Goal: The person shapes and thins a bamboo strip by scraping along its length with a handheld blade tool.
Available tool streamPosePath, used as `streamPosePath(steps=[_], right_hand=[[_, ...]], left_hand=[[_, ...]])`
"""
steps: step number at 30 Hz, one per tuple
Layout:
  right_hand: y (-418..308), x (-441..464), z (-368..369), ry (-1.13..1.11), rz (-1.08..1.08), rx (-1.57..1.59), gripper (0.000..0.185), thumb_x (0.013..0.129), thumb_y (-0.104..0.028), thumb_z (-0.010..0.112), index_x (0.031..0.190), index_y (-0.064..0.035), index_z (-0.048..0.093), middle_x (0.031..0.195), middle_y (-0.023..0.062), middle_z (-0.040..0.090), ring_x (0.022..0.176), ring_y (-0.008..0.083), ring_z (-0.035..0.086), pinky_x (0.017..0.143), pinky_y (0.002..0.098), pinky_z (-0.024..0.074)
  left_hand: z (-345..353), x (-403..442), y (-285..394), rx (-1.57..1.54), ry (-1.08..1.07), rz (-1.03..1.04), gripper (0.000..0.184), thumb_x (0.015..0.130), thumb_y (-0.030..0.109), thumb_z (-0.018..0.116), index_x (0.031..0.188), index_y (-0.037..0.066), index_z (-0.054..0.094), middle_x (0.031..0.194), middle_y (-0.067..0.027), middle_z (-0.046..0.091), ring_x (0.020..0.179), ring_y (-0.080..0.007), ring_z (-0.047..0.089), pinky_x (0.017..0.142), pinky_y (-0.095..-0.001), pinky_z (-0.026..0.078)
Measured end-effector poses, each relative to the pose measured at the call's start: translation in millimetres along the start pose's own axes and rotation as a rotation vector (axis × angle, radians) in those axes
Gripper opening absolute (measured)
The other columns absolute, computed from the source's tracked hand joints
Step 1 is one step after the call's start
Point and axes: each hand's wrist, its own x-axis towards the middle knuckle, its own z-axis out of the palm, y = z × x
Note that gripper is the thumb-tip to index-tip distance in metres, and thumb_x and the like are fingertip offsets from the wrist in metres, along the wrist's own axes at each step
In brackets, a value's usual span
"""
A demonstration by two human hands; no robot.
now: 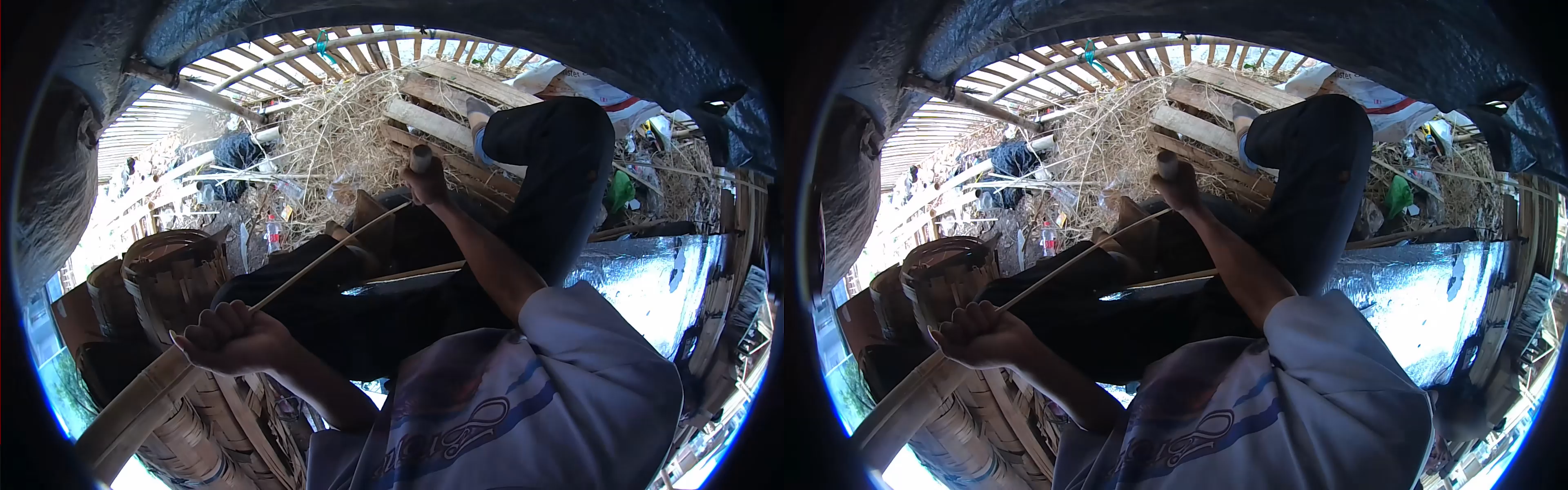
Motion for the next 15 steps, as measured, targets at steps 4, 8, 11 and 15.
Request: streamPosePath(steps=[4,8,11,15], right_hand=[[-63,-17,4,-0.032,0.028,0.306,0.014,0.074,-0.004,0.063,0.069,-0.0052,0.050,0.056,0.0019,0.052,0.049,0.0099,0.051,0.047,0.0266,0.0410],[-23,-32,7,0.028,-0.032,0.405,0.014,0.076,-0.002,0.062,0.074,-0.0049,0.048,0.056,0.0019,0.051,0.048,0.0095,0.051,0.046,0.0252,0.0410],[-13,-20,8,0.061,-0.033,0.408,0.016,0.073,-0.003,0.065,0.076,-0.0057,0.050,0.056,0.0006,0.051,0.047,0.0077,0.051,0.043,0.0253,0.0418],[-54,-19,12,-0.002,-0.084,0.277,0.015,0.073,-0.004,0.067,0.076,-0.0057,0.053,0.059,0.0002,0.053,0.050,0.0076,0.052,0.044,0.0257,0.0418]], left_hand=[[6,-4,-1,0.081,0.072,0.034,0.046,0.098,0.030,0.030,0.057,0.018,0.016,0.050,0.0058,0.011,0.042,-0.0049,0.006,0.037,-0.0213,0.008],[12,-7,-4,0.127,0.121,0.063,0.046,0.098,0.030,0.031,0.057,0.018,0.016,0.050,0.0056,0.011,0.043,-0.0051,0.006,0.038,-0.0220,0.008],[11,-5,-12,0.262,0.096,0.096,0.045,0.098,0.029,0.030,0.057,0.018,0.017,0.051,0.0054,0.011,0.044,-0.0054,0.006,0.038,-0.0223,0.009],[9,0,-2,0.080,0.102,0.028,0.045,0.098,0.029,0.030,0.057,0.018,0.017,0.051,0.0056,0.011,0.044,-0.0053,0.007,0.038,-0.0224,0.009]])
